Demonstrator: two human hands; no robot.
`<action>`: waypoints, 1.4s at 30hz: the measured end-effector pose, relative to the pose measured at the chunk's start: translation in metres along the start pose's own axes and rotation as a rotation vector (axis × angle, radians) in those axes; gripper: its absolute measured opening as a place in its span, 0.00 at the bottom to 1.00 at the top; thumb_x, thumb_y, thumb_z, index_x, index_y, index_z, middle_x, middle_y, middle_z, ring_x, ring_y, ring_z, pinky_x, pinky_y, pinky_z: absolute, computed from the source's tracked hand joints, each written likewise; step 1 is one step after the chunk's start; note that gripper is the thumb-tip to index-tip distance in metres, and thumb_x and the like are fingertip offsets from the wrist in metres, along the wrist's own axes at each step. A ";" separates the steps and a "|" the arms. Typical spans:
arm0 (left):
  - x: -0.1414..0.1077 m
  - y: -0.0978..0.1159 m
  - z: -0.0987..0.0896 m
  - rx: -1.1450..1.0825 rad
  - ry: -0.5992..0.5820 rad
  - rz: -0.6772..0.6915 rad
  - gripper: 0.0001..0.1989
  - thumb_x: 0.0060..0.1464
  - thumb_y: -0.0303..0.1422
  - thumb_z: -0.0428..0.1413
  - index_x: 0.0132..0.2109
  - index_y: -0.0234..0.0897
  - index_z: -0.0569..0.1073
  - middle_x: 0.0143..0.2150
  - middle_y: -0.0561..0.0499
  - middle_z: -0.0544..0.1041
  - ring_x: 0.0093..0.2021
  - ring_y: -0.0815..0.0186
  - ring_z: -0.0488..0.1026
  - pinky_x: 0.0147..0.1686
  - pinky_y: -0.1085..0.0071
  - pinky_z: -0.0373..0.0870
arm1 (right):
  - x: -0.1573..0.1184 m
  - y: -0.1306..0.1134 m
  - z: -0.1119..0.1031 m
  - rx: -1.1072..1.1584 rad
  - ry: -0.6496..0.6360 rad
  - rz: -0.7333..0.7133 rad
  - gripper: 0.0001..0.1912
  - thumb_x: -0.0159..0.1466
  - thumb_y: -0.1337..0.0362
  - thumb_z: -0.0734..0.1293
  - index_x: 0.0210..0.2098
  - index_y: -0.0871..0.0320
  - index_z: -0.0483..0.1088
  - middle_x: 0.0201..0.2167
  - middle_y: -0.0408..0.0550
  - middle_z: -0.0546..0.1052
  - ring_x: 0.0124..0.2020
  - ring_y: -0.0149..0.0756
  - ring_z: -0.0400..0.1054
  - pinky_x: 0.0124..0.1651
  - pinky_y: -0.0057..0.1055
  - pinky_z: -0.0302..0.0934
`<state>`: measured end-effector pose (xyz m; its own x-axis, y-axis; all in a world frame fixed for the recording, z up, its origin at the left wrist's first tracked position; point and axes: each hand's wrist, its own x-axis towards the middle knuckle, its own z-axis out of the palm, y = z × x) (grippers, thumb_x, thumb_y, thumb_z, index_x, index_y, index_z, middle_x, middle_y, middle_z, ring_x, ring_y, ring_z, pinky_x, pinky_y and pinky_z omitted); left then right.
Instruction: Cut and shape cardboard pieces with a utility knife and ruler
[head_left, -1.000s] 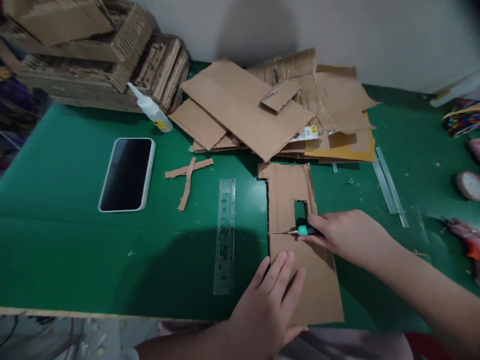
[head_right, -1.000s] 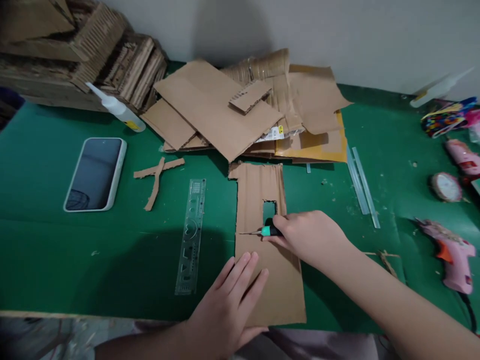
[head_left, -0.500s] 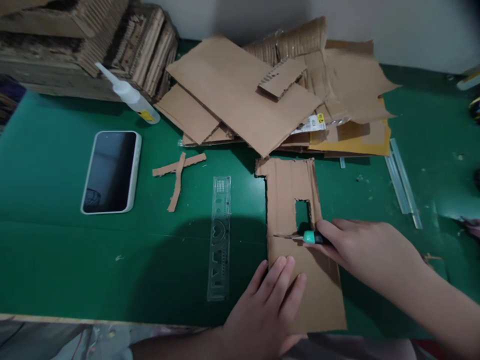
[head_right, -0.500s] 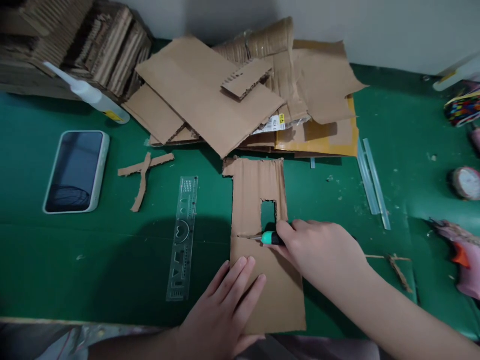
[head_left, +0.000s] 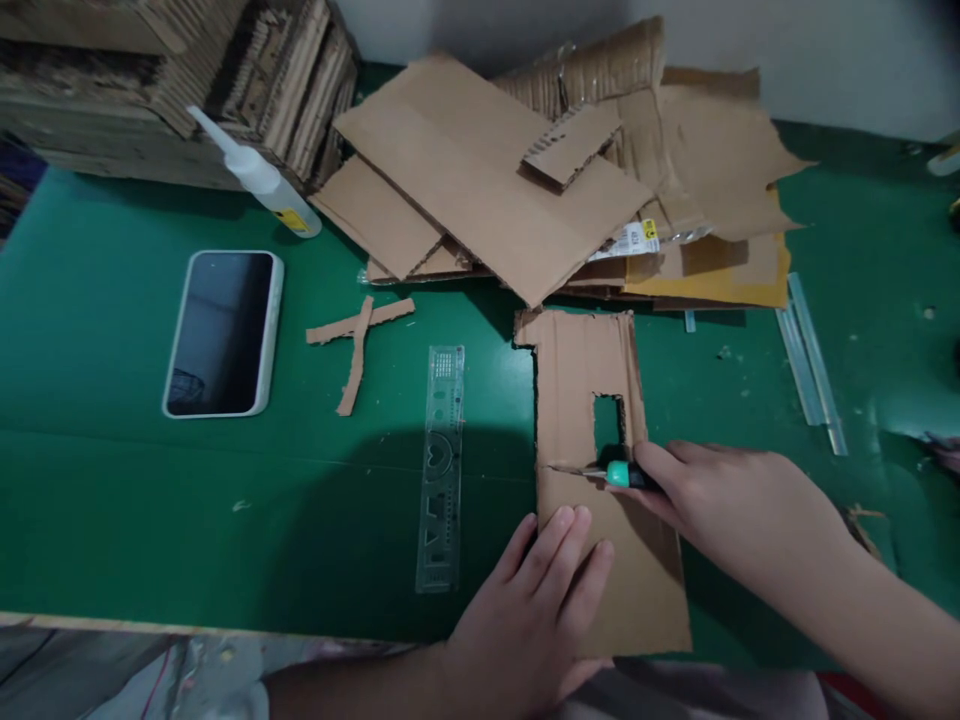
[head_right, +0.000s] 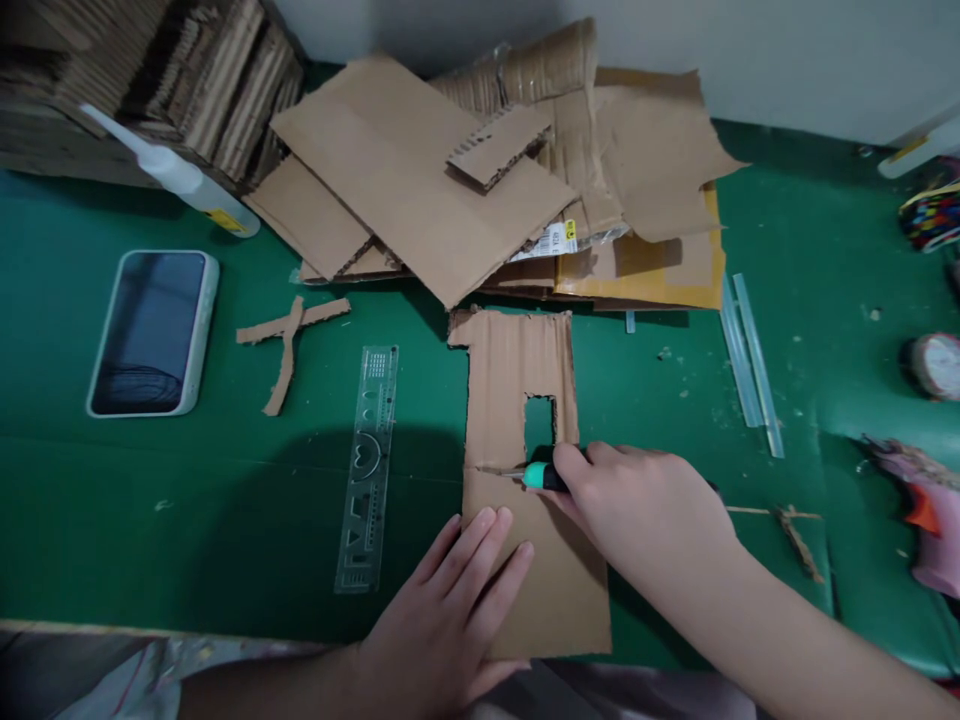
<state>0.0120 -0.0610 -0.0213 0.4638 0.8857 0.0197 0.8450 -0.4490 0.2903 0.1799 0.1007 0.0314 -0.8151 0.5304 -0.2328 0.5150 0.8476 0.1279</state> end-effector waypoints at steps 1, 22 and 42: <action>0.000 0.000 0.000 -0.002 0.002 0.001 0.40 0.56 0.56 0.40 0.65 0.31 0.52 0.67 0.37 0.50 0.68 0.51 0.43 0.62 0.57 0.44 | 0.000 0.000 0.000 0.000 0.002 -0.001 0.20 0.67 0.54 0.50 0.30 0.55 0.66 0.16 0.45 0.67 0.16 0.36 0.63 0.21 0.30 0.37; 0.000 0.002 -0.001 -0.066 -0.013 -0.015 0.38 0.57 0.54 0.42 0.65 0.31 0.53 0.67 0.36 0.51 0.68 0.52 0.42 0.64 0.57 0.32 | 0.008 0.005 -0.006 -0.008 -0.019 0.020 0.17 0.63 0.49 0.60 0.27 0.55 0.65 0.16 0.43 0.69 0.16 0.34 0.63 0.21 0.27 0.33; -0.023 -0.018 -0.019 -0.060 0.055 -0.045 0.40 0.52 0.56 0.49 0.66 0.41 0.51 0.68 0.34 0.44 0.67 0.41 0.38 0.59 0.39 0.45 | -0.116 -0.046 0.033 1.508 0.415 1.066 0.29 0.44 0.56 0.74 0.44 0.56 0.65 0.17 0.34 0.65 0.16 0.26 0.57 0.20 0.25 0.54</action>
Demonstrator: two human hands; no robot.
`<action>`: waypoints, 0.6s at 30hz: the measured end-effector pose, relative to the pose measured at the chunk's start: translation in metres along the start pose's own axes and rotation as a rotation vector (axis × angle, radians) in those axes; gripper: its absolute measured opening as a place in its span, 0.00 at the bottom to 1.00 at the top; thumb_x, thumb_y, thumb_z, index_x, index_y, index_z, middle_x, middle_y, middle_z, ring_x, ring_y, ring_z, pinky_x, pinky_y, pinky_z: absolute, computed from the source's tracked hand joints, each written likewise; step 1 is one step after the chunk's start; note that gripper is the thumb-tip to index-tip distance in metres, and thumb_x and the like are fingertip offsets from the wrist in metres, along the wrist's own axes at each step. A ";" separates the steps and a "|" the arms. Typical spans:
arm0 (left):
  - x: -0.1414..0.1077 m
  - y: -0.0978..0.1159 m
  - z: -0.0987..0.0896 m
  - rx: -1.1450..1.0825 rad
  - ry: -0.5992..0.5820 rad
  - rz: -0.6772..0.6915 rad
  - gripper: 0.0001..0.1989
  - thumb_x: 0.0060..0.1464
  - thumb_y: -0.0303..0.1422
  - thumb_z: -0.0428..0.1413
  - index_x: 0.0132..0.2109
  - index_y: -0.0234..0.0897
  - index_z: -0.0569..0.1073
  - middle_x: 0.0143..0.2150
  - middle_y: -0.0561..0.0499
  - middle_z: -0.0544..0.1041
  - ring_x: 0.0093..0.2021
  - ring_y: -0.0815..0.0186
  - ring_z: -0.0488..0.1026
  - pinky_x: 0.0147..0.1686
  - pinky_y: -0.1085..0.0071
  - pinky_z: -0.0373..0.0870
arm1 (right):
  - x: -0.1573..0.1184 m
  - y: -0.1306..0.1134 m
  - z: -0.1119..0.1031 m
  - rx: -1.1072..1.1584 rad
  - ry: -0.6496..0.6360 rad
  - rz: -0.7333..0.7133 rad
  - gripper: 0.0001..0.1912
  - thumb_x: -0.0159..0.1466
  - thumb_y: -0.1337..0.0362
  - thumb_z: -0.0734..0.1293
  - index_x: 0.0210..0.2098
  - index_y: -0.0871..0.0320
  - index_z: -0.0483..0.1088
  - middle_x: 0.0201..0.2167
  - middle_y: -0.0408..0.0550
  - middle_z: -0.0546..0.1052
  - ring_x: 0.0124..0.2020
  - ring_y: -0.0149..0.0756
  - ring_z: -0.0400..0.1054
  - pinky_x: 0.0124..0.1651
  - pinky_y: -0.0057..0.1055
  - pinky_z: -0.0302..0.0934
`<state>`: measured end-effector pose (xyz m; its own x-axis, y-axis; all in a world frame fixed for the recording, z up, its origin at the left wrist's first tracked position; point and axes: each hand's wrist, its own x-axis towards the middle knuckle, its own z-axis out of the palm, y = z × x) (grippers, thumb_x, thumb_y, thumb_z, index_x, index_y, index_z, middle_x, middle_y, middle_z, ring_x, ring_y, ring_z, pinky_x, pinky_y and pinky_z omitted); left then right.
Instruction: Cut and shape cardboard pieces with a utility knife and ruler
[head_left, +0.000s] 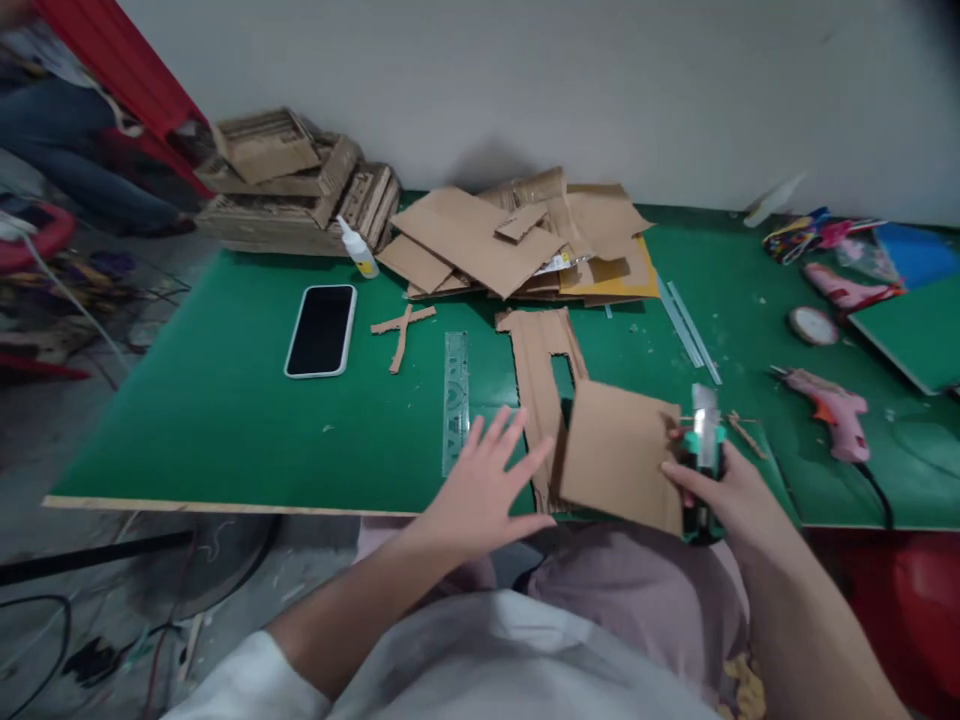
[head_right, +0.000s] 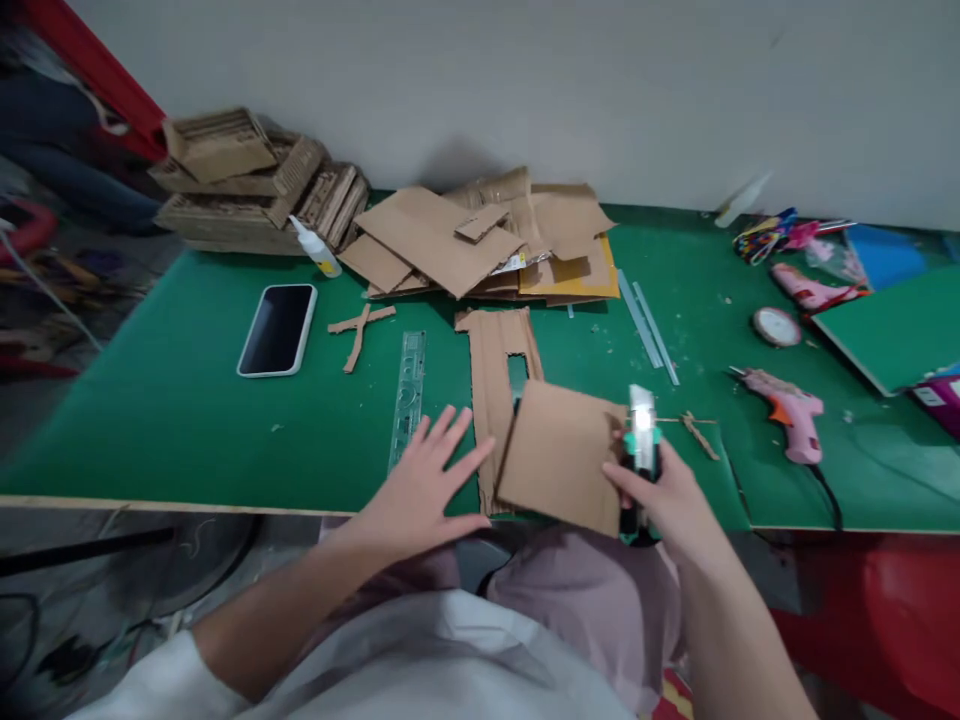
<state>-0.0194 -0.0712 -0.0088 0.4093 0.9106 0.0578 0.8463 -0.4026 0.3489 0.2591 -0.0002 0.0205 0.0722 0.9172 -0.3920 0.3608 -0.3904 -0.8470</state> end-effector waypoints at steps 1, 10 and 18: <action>-0.007 -0.008 -0.004 0.054 0.012 -0.057 0.39 0.52 0.55 0.49 0.65 0.41 0.52 0.68 0.35 0.45 0.67 0.41 0.39 0.59 0.39 0.44 | 0.004 0.005 -0.013 0.025 0.057 -0.010 0.30 0.44 0.56 0.74 0.44 0.55 0.65 0.18 0.34 0.66 0.16 0.27 0.58 0.20 0.26 0.54; -0.060 -0.035 0.004 0.252 0.010 -0.108 0.39 0.53 0.53 0.51 0.65 0.36 0.54 0.66 0.36 0.53 0.66 0.43 0.46 0.58 0.41 0.50 | 0.003 0.021 -0.050 -0.728 0.541 -0.167 0.21 0.53 0.47 0.65 0.39 0.55 0.66 0.20 0.43 0.70 0.24 0.41 0.67 0.26 0.33 0.57; -0.087 -0.030 0.012 0.226 0.321 0.106 0.17 0.58 0.27 0.51 0.55 0.36 0.69 0.52 0.42 0.74 0.53 0.55 0.68 0.48 0.56 0.68 | -0.069 -0.004 0.107 -1.022 0.007 -0.568 0.22 0.63 0.51 0.59 0.53 0.53 0.64 0.59 0.58 0.65 0.28 0.38 0.73 0.23 0.32 0.62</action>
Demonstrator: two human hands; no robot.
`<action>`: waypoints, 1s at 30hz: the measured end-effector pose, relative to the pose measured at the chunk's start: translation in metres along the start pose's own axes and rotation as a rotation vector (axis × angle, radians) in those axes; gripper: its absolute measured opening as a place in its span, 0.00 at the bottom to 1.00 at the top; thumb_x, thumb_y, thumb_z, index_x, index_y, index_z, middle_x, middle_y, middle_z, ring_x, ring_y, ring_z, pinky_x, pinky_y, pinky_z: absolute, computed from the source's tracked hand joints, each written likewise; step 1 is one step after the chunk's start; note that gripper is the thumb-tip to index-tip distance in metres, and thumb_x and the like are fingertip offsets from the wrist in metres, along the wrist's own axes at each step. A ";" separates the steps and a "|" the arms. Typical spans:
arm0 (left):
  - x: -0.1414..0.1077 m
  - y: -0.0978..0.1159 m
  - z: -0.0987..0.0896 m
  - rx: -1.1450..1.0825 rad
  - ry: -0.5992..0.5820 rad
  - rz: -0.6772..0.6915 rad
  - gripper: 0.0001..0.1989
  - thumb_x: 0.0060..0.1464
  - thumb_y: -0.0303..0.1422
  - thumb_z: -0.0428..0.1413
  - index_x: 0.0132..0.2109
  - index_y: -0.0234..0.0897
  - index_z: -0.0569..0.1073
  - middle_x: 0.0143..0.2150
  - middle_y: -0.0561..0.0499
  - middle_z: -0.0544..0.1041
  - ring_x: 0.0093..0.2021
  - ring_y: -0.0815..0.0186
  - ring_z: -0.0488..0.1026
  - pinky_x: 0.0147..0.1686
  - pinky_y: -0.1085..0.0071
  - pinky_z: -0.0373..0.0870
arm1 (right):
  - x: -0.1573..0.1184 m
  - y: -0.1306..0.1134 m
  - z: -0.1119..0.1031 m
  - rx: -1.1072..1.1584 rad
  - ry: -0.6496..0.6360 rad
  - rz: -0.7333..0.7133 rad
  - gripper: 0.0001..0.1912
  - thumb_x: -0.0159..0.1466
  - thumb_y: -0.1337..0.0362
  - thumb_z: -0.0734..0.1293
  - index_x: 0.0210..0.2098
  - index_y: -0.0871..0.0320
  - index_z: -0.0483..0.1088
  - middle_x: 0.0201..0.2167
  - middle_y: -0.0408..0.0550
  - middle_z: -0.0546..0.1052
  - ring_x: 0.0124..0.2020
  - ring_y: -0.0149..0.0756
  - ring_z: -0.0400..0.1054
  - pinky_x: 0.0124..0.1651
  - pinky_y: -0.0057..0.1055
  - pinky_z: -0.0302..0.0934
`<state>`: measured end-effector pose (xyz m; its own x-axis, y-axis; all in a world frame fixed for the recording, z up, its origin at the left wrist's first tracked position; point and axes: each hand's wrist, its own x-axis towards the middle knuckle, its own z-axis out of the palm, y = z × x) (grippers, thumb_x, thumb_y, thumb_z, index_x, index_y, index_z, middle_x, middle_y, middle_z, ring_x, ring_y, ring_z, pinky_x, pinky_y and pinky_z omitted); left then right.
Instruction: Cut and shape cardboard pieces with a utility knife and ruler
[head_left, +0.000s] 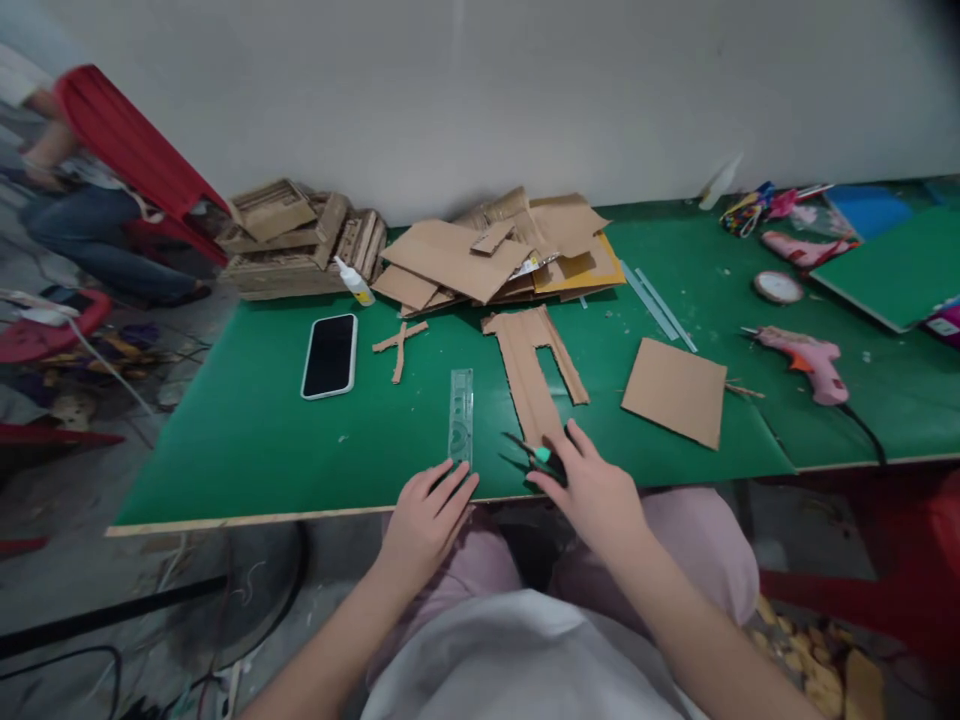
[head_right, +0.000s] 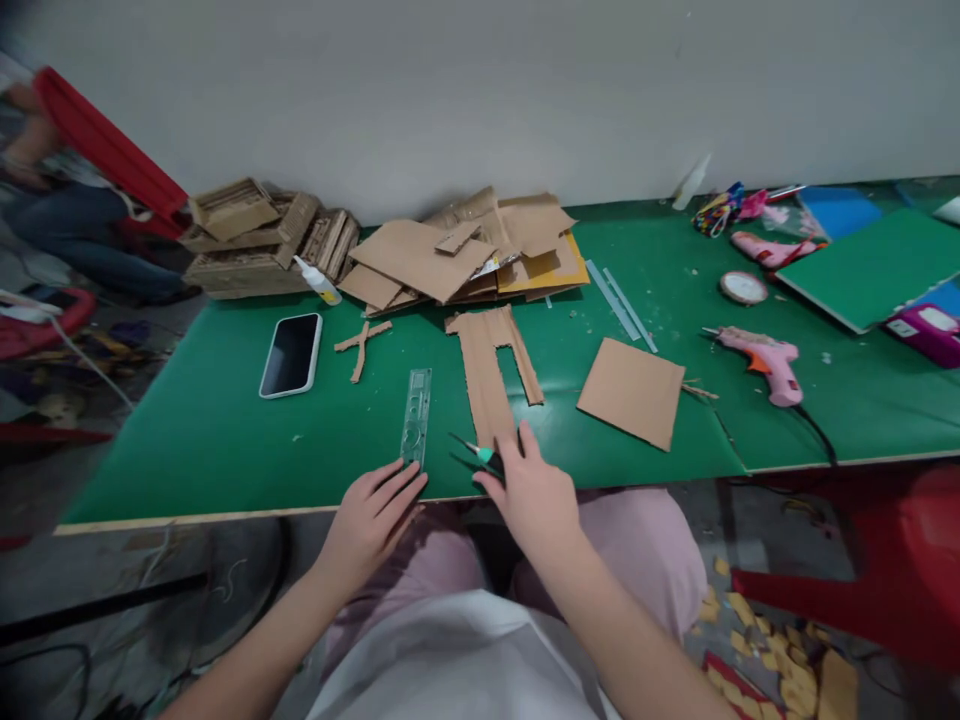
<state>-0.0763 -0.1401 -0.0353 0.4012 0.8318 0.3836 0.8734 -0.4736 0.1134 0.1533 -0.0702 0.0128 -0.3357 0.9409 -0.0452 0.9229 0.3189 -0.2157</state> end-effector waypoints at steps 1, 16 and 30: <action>-0.004 0.000 -0.003 -0.020 0.043 0.004 0.18 0.57 0.25 0.50 0.55 0.36 0.69 0.51 0.42 0.75 0.51 0.56 0.70 0.46 0.58 0.70 | 0.000 -0.007 0.002 -0.046 -0.046 -0.010 0.22 0.63 0.51 0.58 0.54 0.52 0.64 0.60 0.59 0.63 0.26 0.37 0.73 0.22 0.32 0.61; 0.024 0.009 -0.010 -0.133 0.289 0.106 0.20 0.59 0.22 0.48 0.57 0.37 0.67 0.51 0.41 0.74 0.55 0.56 0.69 0.48 0.59 0.74 | 0.028 0.087 -0.020 -0.071 -0.155 -0.301 0.24 0.56 0.69 0.61 0.53 0.50 0.66 0.63 0.46 0.60 0.33 0.34 0.74 0.29 0.28 0.65; 0.041 0.029 0.026 -0.275 0.147 0.165 0.20 0.58 0.21 0.46 0.56 0.31 0.66 0.52 0.36 0.72 0.59 0.56 0.64 0.52 0.56 0.71 | -0.010 0.068 -0.029 1.112 -0.151 0.288 0.22 0.56 0.52 0.67 0.46 0.57 0.66 0.43 0.51 0.75 0.18 0.25 0.64 0.24 0.29 0.64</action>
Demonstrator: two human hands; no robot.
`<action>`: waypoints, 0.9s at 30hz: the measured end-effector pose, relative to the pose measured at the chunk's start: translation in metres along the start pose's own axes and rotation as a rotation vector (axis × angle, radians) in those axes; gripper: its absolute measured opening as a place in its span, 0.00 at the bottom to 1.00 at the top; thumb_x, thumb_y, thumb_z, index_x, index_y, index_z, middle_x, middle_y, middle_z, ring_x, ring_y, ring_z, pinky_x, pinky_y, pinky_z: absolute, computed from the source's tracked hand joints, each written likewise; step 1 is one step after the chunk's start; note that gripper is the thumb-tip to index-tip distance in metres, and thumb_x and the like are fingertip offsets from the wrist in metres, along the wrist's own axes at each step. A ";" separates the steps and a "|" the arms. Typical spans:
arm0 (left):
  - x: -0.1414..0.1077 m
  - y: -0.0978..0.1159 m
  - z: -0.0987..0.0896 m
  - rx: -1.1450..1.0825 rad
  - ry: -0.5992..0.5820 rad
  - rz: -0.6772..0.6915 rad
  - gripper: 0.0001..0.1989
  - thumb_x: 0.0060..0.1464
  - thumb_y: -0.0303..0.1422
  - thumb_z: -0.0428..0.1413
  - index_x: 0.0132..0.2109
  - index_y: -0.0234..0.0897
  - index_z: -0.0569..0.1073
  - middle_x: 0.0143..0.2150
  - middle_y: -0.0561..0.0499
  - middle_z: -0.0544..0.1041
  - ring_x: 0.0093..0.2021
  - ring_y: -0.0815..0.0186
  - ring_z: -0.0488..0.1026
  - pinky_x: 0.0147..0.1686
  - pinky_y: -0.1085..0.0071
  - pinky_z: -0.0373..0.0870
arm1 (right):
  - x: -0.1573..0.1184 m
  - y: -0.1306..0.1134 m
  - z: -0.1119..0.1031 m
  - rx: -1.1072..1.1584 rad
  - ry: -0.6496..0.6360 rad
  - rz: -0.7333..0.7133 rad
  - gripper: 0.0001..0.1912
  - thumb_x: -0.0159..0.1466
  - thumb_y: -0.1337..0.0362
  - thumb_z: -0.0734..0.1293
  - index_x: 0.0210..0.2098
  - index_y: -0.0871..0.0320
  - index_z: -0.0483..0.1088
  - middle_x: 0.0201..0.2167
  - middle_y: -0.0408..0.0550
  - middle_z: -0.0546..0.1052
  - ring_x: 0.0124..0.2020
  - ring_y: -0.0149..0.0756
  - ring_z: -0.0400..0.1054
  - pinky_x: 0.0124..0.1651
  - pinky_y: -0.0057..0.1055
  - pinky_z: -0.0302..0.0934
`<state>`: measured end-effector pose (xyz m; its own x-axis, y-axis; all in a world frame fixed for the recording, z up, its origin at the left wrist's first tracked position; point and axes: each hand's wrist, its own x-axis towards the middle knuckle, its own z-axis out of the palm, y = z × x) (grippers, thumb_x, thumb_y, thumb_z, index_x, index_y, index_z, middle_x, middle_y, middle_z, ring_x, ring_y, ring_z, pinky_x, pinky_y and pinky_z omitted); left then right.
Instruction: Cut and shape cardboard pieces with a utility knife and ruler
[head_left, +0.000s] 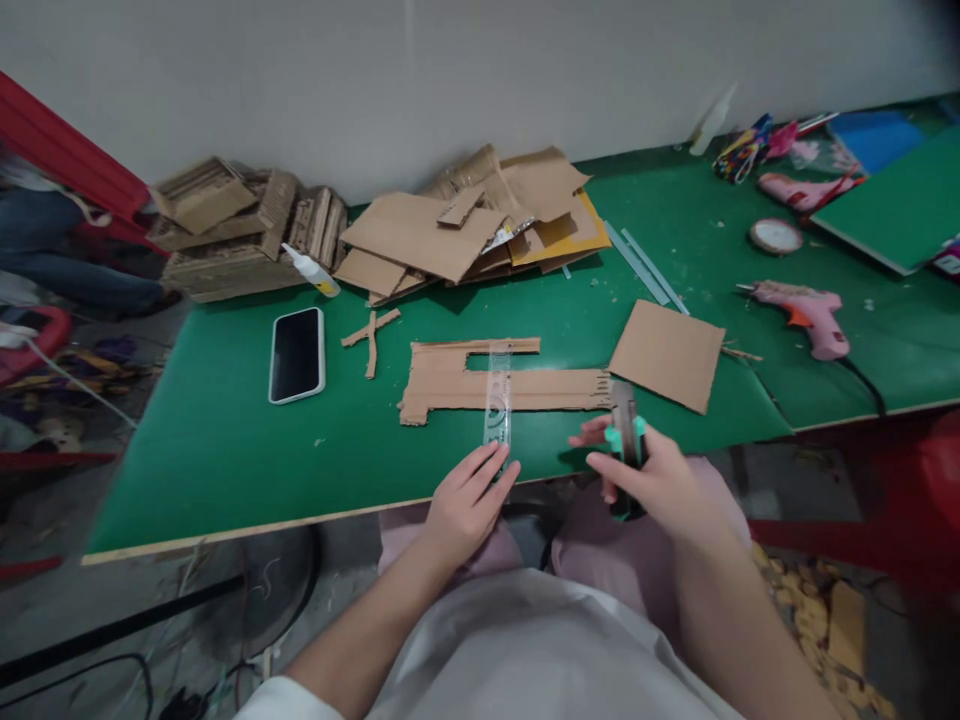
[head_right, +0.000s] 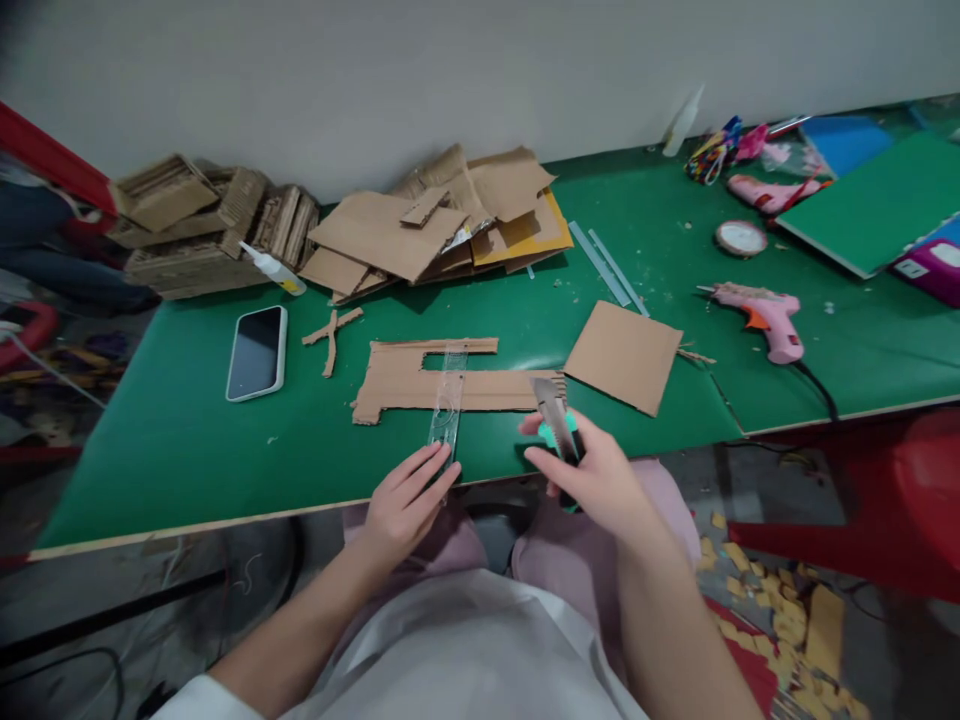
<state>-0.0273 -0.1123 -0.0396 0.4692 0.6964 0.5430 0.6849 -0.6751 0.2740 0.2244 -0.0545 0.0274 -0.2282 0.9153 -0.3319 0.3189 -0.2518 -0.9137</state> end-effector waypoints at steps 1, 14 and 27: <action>0.000 0.001 0.002 -0.007 -0.025 -0.009 0.19 0.57 0.20 0.47 0.56 0.30 0.67 0.53 0.35 0.72 0.60 0.55 0.63 0.53 0.56 0.70 | -0.005 0.004 0.011 0.109 -0.020 0.044 0.22 0.56 0.53 0.67 0.45 0.57 0.65 0.43 0.51 0.75 0.17 0.24 0.63 0.23 0.28 0.64; -0.006 0.025 0.017 -0.155 0.014 -0.142 0.21 0.57 0.22 0.46 0.59 0.33 0.62 0.52 0.38 0.72 0.58 0.57 0.65 0.53 0.56 0.70 | -0.009 0.035 0.090 0.406 0.039 0.132 0.18 0.51 0.52 0.71 0.33 0.57 0.65 0.27 0.39 0.71 0.17 0.24 0.62 0.23 0.26 0.61; 0.026 0.027 0.002 -0.969 0.201 -0.947 0.29 0.59 0.35 0.51 0.63 0.38 0.48 0.40 0.45 0.78 0.38 0.63 0.78 0.40 0.64 0.75 | -0.018 0.027 0.099 0.313 -0.067 0.073 0.12 0.53 0.56 0.69 0.30 0.57 0.65 0.23 0.37 0.68 0.18 0.24 0.59 0.23 0.25 0.58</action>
<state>0.0043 -0.1118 -0.0193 -0.1012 0.9917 -0.0793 -0.0039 0.0793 0.9968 0.1464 -0.1088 -0.0145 -0.2781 0.8713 -0.4043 0.0411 -0.4097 -0.9113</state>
